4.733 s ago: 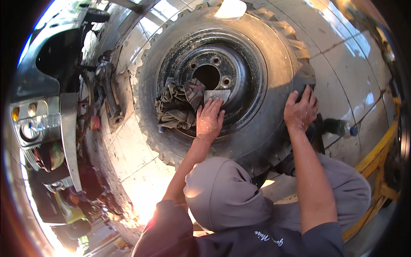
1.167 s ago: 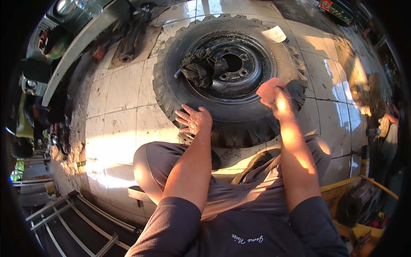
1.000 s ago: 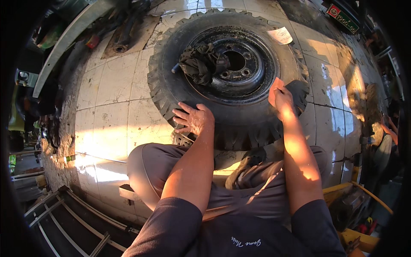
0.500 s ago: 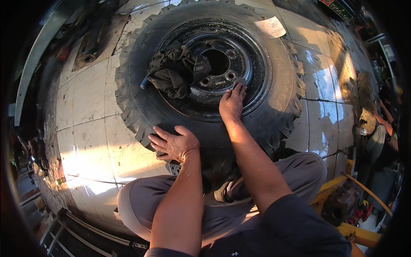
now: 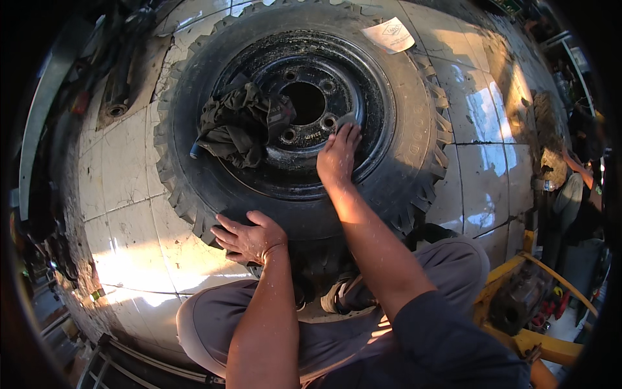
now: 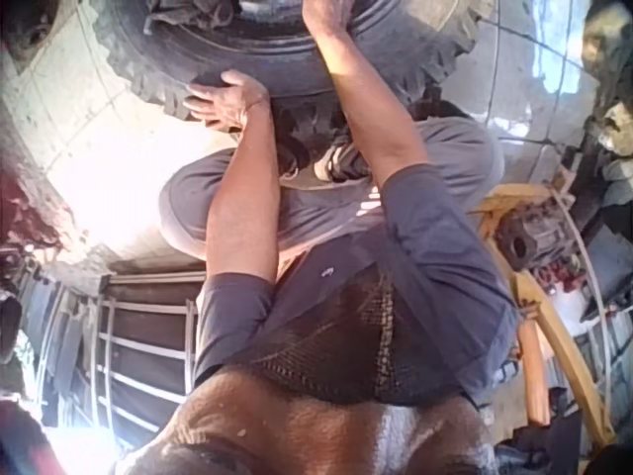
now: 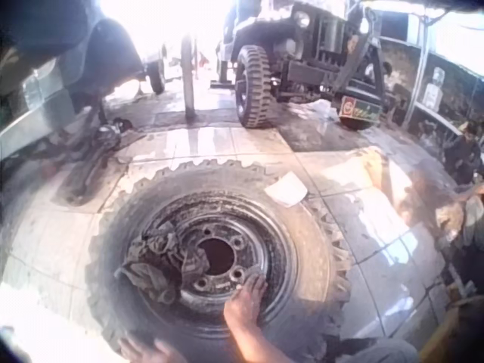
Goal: The person scrubs the surface of a large vehicle tire with a sanding block and a cloth. They work on the tire's sidewall and rim area, using a repetitive scrubbing motion to remove dirt and grime.
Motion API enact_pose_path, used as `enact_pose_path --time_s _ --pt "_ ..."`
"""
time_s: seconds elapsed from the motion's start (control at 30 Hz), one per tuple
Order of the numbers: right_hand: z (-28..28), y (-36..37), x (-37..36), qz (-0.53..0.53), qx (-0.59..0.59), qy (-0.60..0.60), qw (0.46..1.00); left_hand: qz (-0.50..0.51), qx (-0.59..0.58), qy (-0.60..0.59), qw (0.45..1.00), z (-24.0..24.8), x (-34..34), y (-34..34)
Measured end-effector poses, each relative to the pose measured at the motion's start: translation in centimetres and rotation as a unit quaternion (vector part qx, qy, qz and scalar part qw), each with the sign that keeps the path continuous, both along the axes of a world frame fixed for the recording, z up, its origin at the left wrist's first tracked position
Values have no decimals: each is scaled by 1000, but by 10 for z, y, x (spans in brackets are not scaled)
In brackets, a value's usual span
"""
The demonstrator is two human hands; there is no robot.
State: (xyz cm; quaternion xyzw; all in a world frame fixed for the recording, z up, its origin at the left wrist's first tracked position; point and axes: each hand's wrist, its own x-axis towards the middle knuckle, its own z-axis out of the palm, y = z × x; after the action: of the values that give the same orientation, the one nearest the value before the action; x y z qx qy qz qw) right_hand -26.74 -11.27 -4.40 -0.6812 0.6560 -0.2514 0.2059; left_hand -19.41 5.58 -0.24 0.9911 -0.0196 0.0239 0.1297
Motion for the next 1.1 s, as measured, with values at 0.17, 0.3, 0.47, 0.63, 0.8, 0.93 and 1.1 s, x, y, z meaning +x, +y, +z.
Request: enact_pose_path --time_s 0.17,0.3,0.47,0.63,0.8,0.93,1.1 --pt "4 -39 -17 -13 -3 -29 999 -12 2 0 1000 -1 -6 -3" --pt "-6 1 -2 -4 -29 -3 1000 -6 7 -10 1000 1 0 0" --pt "12 -44 -20 -44 33 -90 994 -13 17 -12 1000 -5 -5 1" --pt "-5 -20 -10 -27 -5 -31 999 -9 14 -13 1000 2 -2 2" --pt "3 -28 -16 -39 -4 -13 999 -9 20 5 1000 2 -7 -2" --pt "-2 -21 -12 0 -27 -15 1000 -5 20 -9 1000 5 -2 0" --pt "1 -29 -15 -17 4 -28 999 -10 27 -8 1000 -2 -3 2"
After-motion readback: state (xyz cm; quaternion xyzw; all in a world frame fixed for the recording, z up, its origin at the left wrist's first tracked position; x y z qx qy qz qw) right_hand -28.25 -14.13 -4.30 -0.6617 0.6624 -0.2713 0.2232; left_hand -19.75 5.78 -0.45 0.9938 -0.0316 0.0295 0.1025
